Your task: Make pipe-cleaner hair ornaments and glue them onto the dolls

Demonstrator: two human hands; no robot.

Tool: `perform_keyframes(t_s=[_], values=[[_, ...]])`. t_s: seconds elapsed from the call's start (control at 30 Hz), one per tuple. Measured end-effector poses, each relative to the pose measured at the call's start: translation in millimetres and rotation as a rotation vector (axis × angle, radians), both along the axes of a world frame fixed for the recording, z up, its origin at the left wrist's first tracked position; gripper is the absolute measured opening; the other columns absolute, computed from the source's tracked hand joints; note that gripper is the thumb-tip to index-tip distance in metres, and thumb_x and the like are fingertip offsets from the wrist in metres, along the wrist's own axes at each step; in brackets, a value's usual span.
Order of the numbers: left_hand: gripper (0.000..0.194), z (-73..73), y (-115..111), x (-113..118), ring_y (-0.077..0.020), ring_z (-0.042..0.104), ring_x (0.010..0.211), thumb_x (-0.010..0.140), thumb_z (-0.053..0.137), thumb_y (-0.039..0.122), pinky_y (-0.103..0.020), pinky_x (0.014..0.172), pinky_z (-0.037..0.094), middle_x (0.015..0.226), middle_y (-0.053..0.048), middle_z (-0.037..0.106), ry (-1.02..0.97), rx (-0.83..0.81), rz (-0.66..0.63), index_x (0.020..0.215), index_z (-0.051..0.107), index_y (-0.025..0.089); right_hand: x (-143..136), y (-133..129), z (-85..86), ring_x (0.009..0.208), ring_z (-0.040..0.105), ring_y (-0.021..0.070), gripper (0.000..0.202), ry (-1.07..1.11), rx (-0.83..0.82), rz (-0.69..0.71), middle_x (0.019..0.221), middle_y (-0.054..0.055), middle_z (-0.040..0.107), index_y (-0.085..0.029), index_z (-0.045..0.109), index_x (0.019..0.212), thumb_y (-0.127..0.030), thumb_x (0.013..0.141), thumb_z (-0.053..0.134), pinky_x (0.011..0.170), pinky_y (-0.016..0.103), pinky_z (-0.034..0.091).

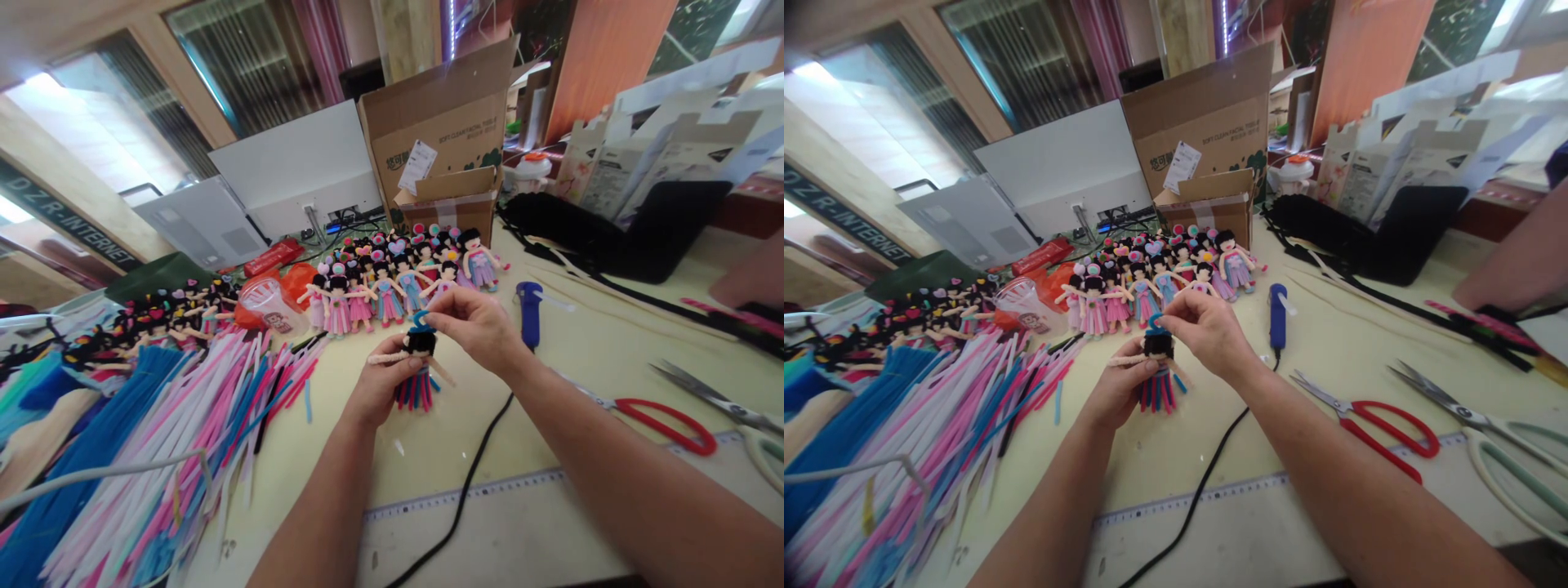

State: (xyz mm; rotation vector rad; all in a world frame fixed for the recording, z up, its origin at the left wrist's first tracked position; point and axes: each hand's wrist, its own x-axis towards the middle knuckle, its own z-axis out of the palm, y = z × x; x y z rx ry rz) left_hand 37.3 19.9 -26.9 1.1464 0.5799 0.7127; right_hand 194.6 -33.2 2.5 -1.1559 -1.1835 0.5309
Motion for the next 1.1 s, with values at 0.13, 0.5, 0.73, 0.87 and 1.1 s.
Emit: perform_keyframes(t_s=[0.13,0.5,0.73,0.87,1.1], values=[[0.038,1.0,-1.2,0.3,-0.0099,0.059,0.067,0.056,0.083,0.024,-0.022,0.067,0.045,0.074,0.001,0.065,-0.002,-0.017,0.004,0.089,0.066,0.016,-0.1,0.1,0.2,0.058,0.049,0.0109,0.015,-0.008,-0.005,-0.005,0.063,-0.001,0.058,-0.018,0.059,0.067,-0.03,0.073,0.064,0.057,0.026,0.042],[0.04,1.0,-2.8,1.2,-0.0111,0.061,0.068,0.055,0.083,0.024,-0.024,0.067,0.047,0.074,0.001,0.065,-0.003,-0.027,0.003,0.089,0.064,0.017,-3.1,-0.3,2.0,0.056,0.05,0.0111,0.014,-0.014,-0.015,-0.025,0.06,-0.002,0.058,-0.019,0.059,0.065,-0.03,0.072,0.065,0.054,0.026,0.042],[0.039,-0.5,-1.8,1.1,-0.0112,0.061,0.068,0.056,0.082,0.022,-0.023,0.067,0.047,0.075,0.001,0.066,0.008,-0.038,0.011,0.09,0.064,0.017,-3.7,-1.9,3.3,0.057,0.052,0.0111,0.011,-0.056,-0.019,-0.038,0.061,-0.001,0.059,-0.018,0.059,0.065,-0.025,0.072,0.063,0.055,0.025,0.043],[0.04,0.4,-2.5,1.8,-0.0104,0.061,0.067,0.055,0.082,0.021,-0.023,0.066,0.046,0.076,0.001,0.066,-0.001,-0.053,0.008,0.09,0.064,0.016,-3.9,-3.5,4.6,0.057,0.052,0.0112,0.011,-0.105,-0.025,-0.063,0.062,-0.001,0.059,-0.018,0.059,0.065,-0.025,0.073,0.063,0.054,0.025,0.042],[0.043,-2.9,-0.5,3.2,-0.0107,0.061,0.071,0.055,0.083,0.021,-0.023,0.068,0.046,0.081,0.001,0.066,-0.047,-0.06,0.029,0.092,0.061,0.017,-5.5,-0.2,1.1,0.062,0.054,0.0127,0.013,-0.039,-0.005,-0.042,0.068,0.0,0.06,-0.019,0.063,0.078,-0.031,0.076,0.062,0.059,0.027,0.044]])
